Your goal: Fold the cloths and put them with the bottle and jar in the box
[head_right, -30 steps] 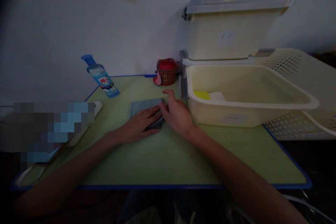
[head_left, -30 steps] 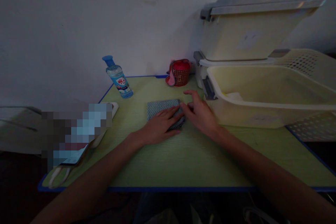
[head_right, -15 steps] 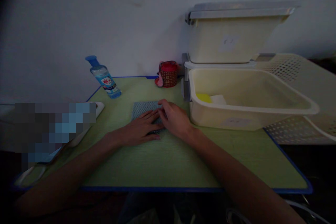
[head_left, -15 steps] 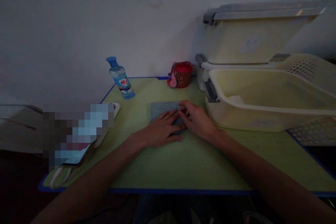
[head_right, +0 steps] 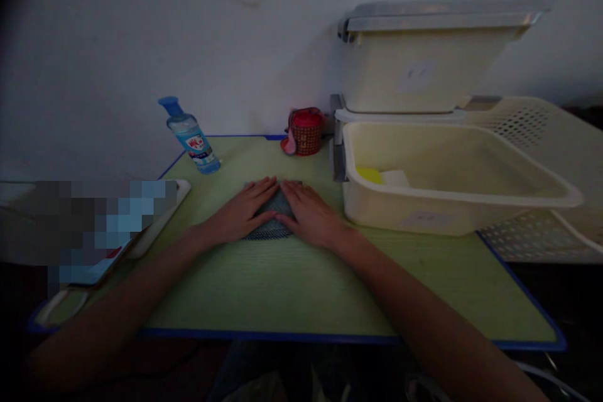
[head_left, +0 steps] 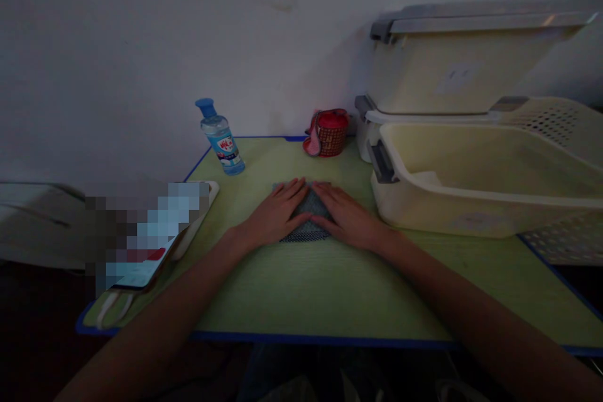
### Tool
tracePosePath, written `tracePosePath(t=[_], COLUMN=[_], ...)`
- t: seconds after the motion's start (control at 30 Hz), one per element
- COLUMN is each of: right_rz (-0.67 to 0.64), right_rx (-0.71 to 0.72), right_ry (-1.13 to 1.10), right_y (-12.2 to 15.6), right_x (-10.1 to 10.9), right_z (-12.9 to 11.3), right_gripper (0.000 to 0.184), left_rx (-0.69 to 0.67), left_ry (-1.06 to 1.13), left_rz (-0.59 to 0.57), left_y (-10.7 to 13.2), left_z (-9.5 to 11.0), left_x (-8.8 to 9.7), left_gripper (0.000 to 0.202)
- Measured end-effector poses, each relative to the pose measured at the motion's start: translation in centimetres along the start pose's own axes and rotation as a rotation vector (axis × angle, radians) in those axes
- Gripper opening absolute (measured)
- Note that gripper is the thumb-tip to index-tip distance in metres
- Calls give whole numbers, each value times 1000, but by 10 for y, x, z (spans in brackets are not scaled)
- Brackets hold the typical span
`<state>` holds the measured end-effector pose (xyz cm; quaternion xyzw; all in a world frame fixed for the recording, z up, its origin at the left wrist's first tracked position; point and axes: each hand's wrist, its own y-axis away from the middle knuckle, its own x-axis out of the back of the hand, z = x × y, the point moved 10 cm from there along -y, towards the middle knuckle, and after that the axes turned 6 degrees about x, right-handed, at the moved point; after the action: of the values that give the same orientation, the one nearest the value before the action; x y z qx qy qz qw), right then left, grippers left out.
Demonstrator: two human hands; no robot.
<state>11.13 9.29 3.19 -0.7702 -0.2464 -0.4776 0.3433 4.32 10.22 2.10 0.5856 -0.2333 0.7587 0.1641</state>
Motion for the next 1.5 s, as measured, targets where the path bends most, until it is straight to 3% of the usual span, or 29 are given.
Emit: tracePosePath(t=[0.1, 0.2, 0.83, 1.03, 1.1, 1.27, 1.5], right_rz=[-143, -196, -169, -211, -229, -270, -283], right_rx=[-24, -47, -24, 38, 88, 189, 224], right_ry=[87, 129, 158, 107, 102, 77, 86], right_y=[2, 4, 5, 6, 6, 5, 6], right_x=[-15, -20, -18, -14, -10, -2, 1], right_z=[5, 9, 10, 3, -4, -24, -34], right_gripper=[67, 73, 74, 88, 84, 42, 41], left_rx=[7, 31, 102, 92, 87, 94, 108], left_ry=[-81, -137, -131, -117, -113, -129, -130], left_rz=[-71, -78, -156, -151, -144, -179, -214], left_y=[2, 3, 2, 2, 2, 3, 3], left_z=[-2, -3, -3, -3, -3, -5, -5], left_x=[-13, -15, -16, -16, -15, -18, -18], left_gripper=[64, 66, 66, 67, 67, 64, 62])
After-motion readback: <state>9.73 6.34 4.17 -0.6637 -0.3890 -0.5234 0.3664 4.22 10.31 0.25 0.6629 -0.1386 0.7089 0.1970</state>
